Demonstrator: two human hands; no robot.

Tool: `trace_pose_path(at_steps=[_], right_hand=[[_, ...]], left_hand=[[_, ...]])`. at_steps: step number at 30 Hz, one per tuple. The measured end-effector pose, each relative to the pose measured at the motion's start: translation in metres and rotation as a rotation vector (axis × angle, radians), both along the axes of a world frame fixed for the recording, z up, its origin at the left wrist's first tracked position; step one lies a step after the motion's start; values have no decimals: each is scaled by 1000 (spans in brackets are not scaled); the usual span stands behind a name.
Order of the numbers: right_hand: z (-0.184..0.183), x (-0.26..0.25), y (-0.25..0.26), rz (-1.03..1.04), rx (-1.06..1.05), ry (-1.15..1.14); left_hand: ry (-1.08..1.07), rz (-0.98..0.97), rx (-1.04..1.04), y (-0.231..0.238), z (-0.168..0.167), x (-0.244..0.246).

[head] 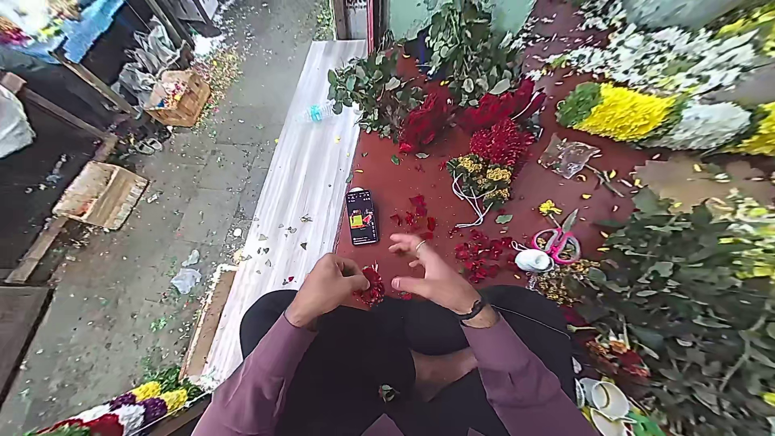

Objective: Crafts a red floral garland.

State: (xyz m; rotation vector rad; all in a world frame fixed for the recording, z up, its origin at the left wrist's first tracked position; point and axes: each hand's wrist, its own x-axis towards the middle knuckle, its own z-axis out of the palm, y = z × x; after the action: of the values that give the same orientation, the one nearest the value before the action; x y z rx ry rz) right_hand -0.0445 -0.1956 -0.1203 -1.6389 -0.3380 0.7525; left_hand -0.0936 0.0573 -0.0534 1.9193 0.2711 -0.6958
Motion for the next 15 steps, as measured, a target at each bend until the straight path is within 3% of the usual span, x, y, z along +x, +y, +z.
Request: trace_pose_path(at_steps=[3,6,9,11,13,15], right_hand=[[-14,-5,5,228,96,107],[-9,-1,2,128,140,46],[10,5,-11,183,254,-77],[25,1,-14,235,397,-113],[38,0,-15,181,512,-147],[41,3,-16,47,551,-156]], left_hand=[[38,-34,42,9,16,11],[67,-48,77,15,31,17],[56,-87,183,11,40,21],[33,-253,403,-4,52,26],[55,-544,574,-35,80,31],[49,-818,520,-68,109,34]])
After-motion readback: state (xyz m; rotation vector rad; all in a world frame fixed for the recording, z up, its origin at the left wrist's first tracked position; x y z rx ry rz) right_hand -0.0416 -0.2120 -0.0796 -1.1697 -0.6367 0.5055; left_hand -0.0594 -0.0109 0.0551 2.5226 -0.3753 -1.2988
